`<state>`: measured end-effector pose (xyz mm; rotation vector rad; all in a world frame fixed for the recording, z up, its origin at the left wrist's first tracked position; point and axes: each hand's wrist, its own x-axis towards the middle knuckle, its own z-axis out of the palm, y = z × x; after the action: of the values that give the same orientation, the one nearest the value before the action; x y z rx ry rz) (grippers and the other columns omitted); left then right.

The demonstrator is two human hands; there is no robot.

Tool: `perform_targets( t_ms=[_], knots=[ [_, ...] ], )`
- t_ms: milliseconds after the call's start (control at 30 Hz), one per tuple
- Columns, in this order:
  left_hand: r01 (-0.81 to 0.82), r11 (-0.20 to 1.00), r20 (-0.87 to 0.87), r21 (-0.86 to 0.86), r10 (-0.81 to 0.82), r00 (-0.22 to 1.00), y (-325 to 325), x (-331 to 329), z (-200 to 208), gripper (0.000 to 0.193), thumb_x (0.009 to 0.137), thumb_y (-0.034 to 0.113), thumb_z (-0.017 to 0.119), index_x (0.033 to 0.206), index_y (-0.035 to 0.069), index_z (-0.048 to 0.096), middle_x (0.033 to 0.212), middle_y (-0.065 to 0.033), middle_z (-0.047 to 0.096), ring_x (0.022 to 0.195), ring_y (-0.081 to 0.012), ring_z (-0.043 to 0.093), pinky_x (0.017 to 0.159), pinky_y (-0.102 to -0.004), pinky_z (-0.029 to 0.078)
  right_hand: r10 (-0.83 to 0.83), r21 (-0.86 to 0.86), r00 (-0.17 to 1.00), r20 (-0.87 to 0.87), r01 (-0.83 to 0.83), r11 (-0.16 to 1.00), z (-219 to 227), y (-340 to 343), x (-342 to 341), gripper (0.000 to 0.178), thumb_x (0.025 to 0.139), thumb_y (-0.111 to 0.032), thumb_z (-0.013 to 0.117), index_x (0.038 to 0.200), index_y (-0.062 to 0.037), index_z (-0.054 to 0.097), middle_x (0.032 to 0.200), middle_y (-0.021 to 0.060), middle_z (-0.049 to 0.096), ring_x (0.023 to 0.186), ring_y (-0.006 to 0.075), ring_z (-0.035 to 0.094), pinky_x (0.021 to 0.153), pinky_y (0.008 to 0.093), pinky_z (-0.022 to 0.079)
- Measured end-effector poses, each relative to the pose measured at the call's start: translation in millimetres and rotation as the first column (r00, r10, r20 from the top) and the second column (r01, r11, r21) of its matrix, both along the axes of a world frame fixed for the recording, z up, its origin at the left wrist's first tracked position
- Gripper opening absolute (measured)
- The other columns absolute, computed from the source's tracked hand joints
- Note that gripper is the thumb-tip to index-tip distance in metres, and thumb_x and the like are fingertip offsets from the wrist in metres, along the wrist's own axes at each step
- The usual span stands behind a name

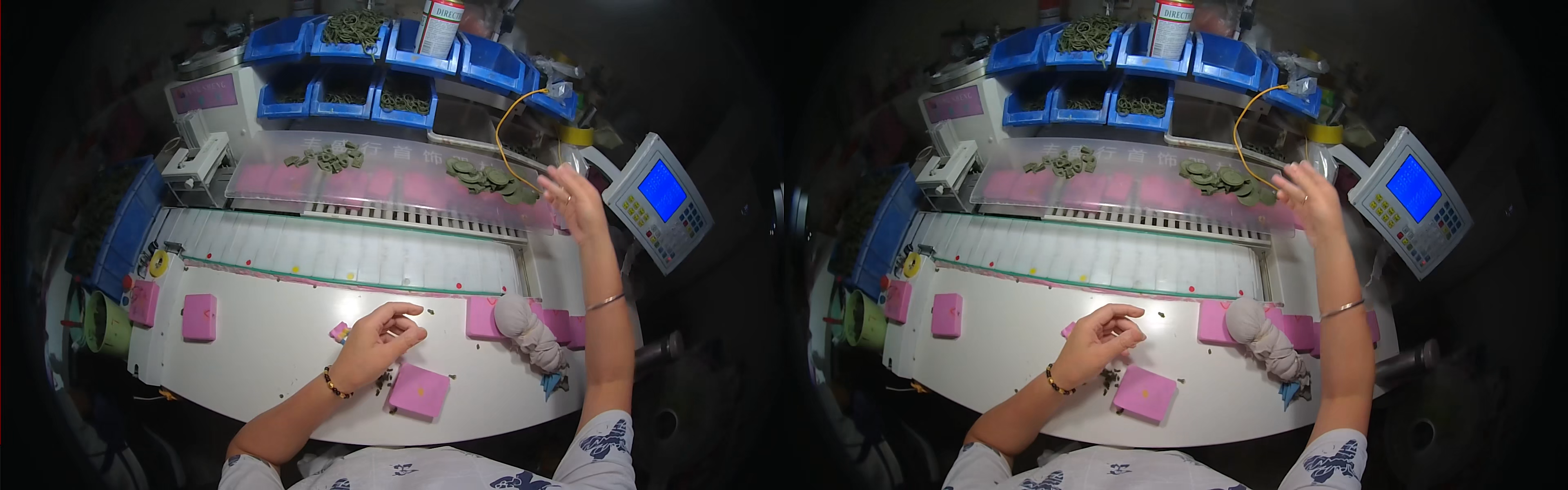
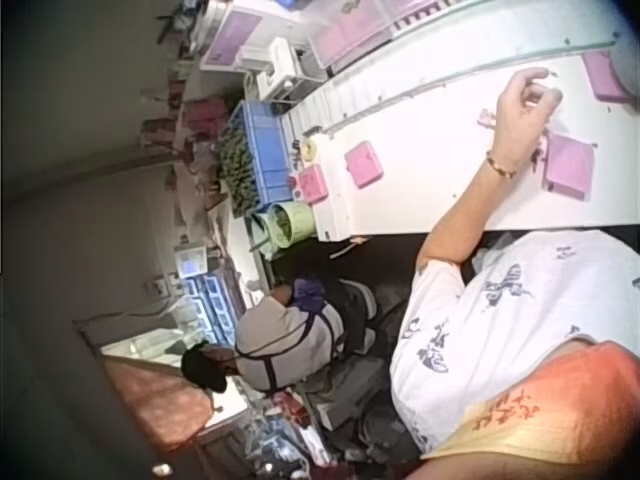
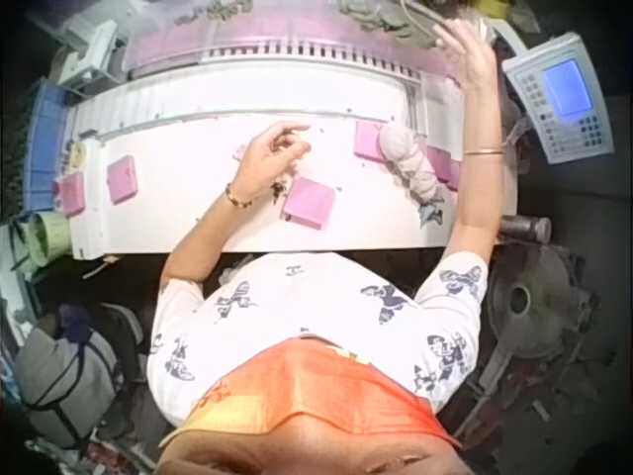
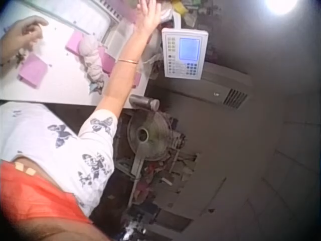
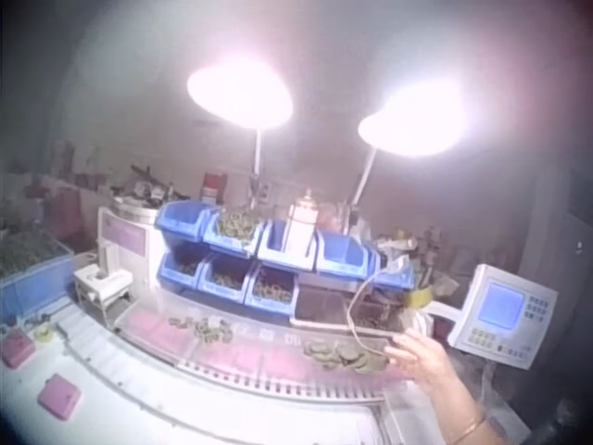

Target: Placing small green jewelry patterns into a pink rubber mold and pressing them in securely using a cloth-wrapped bundle tool.

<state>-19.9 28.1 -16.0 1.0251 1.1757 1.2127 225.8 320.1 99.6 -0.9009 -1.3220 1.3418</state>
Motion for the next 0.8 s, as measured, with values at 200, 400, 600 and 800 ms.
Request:
perform_targets(
  t_ms=[200,400,600,800],
  knots=[
    [0.445,0.815,-0.683,0.37,-0.086,0.725,-4.9,-6.7,1.2,0.06,0.075,0.029,0.083,0.125,0.008,0.059,0.113,-0.0121,0.062,0.112,-0.0273,0.056,0.1,-0.0388,0.043,0.251,-0.03,0.897,0.364,-0.258,0.966,-54.4,-115.4,9.4,0.041,0.093,-0.017,0.067,0.13,-0.0004,0.06,0.119,0.0102,0.068,0.094,0.0133,0.066,0.079,0.0277,0.052],
    [0.591,0.79,-0.79,0.166,-0.252,0.559,-20.2,11.6,4.5,0.06,0.074,0.031,0.081,0.123,0.004,0.059,0.115,-0.0173,0.061,0.114,-0.0291,0.056,0.099,-0.0367,0.044,0.31,0.13,0.673,0.671,-0.518,0.845,-73.9,-228.3,15.2,0.058,0.086,-0.017,0.075,0.137,-0.0018,0.054,0.132,0.0178,0.059,0.111,0.0261,0.062,0.088,0.034,0.051],
    [0.235,0.97,-0.635,0.063,-0.143,0.759,-4.0,13.8,11.5,0.033,0.086,0.029,0.072,0.098,-0.001,0.067,0.08,-0.0166,0.071,0.068,-0.0264,0.069,0.066,-0.0333,0.055,-0.01,0.471,0.645,0.764,-0.546,0.693,-91.6,-271.6,-3.4,0.072,0.082,-0.025,0.077,0.144,-0.0046,0.046,0.152,0.0205,0.037,0.139,0.0425,0.037,0.11,0.0491,0.035],
    [0.132,0.985,-0.687,0.111,-0.02,0.726,13.6,2.8,-5.9,0.037,0.085,0.032,0.076,0.1,0.0,0.066,0.076,-0.0149,0.068,0.064,-0.0233,0.066,0.06,-0.0336,0.051,0.071,0.459,0.637,0.768,-0.623,0.633,-119.4,-260.8,-10.3,0.035,0.084,-0.022,0.073,0.115,-0.0065,0.068,0.142,0.018,0.05,0.132,0.0425,0.045,0.104,0.0468,0.043]
  ],
)
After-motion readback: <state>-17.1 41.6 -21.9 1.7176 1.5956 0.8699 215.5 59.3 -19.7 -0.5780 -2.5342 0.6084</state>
